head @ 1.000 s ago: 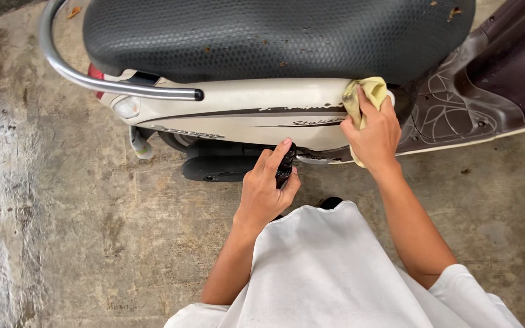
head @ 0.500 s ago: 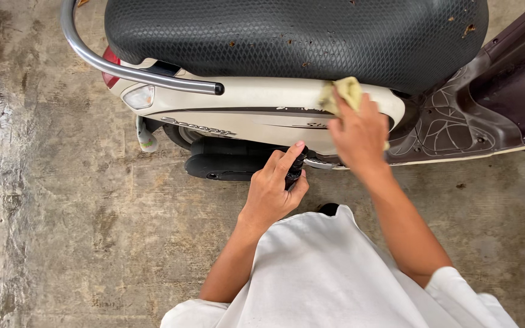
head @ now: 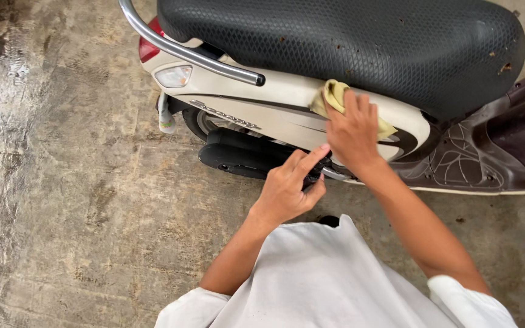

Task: The person cleans the rear side panel of a white scooter using a yellow cloth and a spray bottle. They repeatedly spray the surface and wipe it down, focusing on the area around the 'Scoopy' and 'Stylish' decals.

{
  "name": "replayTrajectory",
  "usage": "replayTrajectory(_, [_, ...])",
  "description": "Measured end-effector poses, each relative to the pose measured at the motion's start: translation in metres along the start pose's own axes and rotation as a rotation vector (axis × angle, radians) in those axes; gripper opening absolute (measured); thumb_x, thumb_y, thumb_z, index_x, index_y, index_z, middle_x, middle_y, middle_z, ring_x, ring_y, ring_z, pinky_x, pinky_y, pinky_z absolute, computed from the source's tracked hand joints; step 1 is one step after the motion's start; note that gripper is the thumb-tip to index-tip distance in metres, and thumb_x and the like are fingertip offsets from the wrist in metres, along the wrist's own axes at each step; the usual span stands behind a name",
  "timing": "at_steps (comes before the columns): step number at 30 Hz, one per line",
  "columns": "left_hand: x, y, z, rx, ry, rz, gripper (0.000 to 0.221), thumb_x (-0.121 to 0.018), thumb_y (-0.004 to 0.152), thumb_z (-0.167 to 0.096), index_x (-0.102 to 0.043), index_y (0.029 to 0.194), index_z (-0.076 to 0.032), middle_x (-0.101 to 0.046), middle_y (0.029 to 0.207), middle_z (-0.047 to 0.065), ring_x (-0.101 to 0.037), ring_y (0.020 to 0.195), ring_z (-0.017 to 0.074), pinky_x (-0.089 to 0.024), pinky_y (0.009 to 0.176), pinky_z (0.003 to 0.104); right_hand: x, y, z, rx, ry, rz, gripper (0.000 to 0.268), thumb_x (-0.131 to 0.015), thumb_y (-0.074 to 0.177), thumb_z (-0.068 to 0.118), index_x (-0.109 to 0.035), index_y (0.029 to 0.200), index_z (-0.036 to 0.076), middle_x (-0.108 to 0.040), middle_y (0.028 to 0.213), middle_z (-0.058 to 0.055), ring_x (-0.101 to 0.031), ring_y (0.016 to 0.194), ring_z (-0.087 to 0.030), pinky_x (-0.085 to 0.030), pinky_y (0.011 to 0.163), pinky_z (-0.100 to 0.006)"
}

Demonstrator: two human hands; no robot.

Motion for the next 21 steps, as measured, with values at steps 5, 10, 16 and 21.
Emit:
replayTrajectory(5, [-0.003,0.003,0.011,0.033,-0.016,0.03,0.07,-0.074,0.089,-0.003,-0.046,0.152,-0.018,-0.061,0.097,0.007,-0.06,0.068,0.0215,-0.054,0.062,0.033,0.027,-0.027,-0.042,-0.015,-0.031,0.028,0.039,-0.069,0.085,0.013,-0.074,0.124,0.012,-0.055,0.111,-0.011,-0.05,0.105,-0.032,-0.04,0.084,-0.047])
replayTrajectory(10, [0.0,0.001,0.015,0.043,0.0,0.037,0.071,-0.073,0.089,-0.003,-0.045,0.152,-0.017,-0.059,0.095,0.006,-0.059,0.066,0.0198,-0.054,0.059,0.031,0.009,0.006,-0.004,0.131,-0.005,-0.055,0.018,-0.069,0.089,0.012,-0.072,0.107,0.01,-0.059,0.121,-0.012,-0.051,0.11,-0.03,-0.04,0.088,-0.045])
replayTrajectory(16, [0.0,0.005,0.017,0.025,0.021,0.026,0.071,-0.072,0.09,-0.005,-0.044,0.153,-0.018,-0.058,0.095,0.006,-0.059,0.068,0.0205,-0.054,0.061,0.031,0.004,0.036,0.033,0.159,0.008,-0.098,0.023,-0.069,0.09,0.013,-0.076,0.112,0.012,-0.058,0.111,-0.007,-0.05,0.102,-0.029,-0.039,0.083,-0.043])
replayTrajectory(21, [0.01,0.006,0.031,0.105,0.095,0.003,0.068,-0.074,0.09,-0.008,-0.047,0.152,-0.019,-0.059,0.095,0.008,-0.059,0.065,0.0228,-0.053,0.059,0.034,0.033,-0.01,-0.012,0.055,-0.055,-0.003,0.039,-0.07,0.085,0.012,-0.076,0.123,0.014,-0.055,0.111,-0.01,-0.049,0.101,-0.031,-0.037,0.082,-0.045])
Point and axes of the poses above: each hand's wrist, its own y-axis towards the middle knuckle, its own x-axis out of the back of the hand, z = x × y, the point moved 4 cm from there along y, towards the middle knuckle
